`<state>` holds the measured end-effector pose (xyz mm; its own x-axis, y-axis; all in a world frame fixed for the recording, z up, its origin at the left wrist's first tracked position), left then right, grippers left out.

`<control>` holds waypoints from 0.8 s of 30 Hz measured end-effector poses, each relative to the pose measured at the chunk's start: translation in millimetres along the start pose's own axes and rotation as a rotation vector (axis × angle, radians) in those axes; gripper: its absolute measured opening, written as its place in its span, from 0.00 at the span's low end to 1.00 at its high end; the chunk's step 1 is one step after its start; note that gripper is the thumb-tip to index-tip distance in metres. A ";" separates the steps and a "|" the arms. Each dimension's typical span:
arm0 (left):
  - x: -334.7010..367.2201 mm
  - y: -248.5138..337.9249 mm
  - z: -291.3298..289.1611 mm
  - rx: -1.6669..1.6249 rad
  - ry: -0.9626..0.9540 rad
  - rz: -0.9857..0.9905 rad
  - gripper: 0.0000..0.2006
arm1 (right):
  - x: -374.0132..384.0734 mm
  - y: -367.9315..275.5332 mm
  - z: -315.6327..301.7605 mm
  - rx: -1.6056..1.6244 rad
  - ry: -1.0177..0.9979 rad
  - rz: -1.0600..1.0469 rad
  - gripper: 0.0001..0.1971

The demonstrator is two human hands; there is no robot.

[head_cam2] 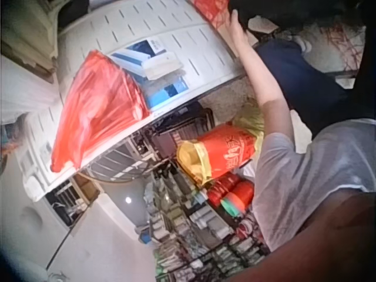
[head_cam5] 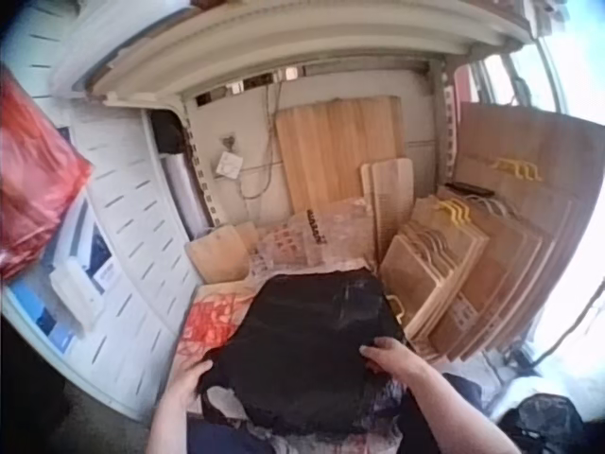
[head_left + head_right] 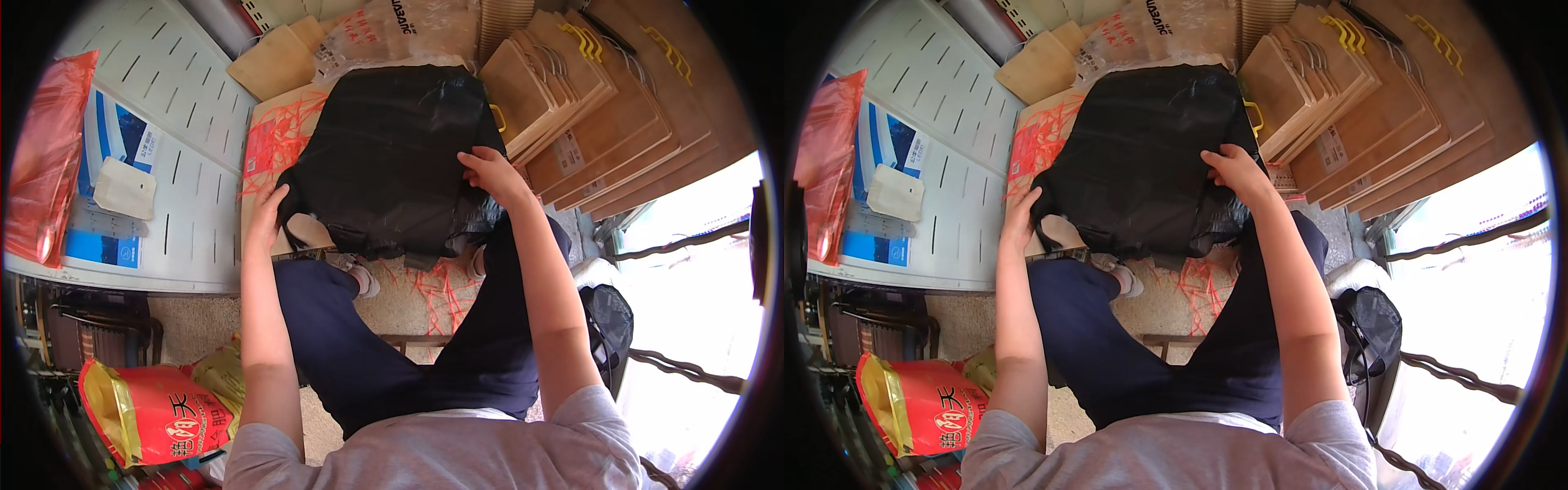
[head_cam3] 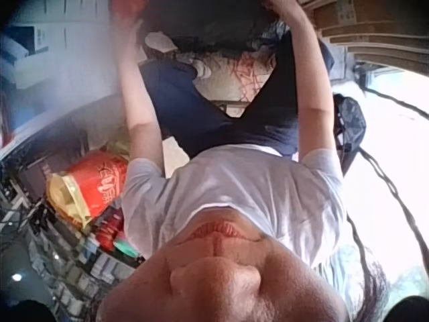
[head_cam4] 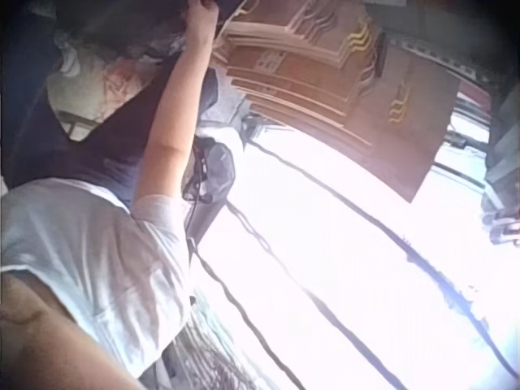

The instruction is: The person folds black plastic bags into strips, ties each folded bag with a plastic string by hand, and sets the tied bundles aside.

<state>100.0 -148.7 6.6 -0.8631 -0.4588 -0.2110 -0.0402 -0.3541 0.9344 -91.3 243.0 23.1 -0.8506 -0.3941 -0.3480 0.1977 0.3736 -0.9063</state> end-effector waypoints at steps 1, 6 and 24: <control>-5.0 8.1 9.8 -0.001 -0.002 0.000 0.12 | -1.5 -1.1 -2.4 -0.001 0.002 0.000 0.31; -16.1 30.9 35.6 -0.066 0.038 -0.040 0.12 | -23.1 -19.3 -1.6 -0.258 -0.330 0.044 0.22; -70.6 -25.4 62.0 -0.517 0.074 -0.183 0.07 | -71.0 8.0 -4.0 0.223 -0.008 -0.145 0.12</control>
<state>130.7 -56.7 15.6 -0.8269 -0.4015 -0.3936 0.0822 -0.7789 0.6218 -31.2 277.3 41.5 -0.8742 -0.4368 -0.2121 0.1777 0.1187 -0.9769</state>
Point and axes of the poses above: each hand's wrist, its own x-axis towards the middle knuckle, its own z-axis out of the palm, y = z × x, the point moved 1 cm from there along x, towards the middle knuckle, and after that the axes turned 14 degrees about -x, right-handed, at the moved point
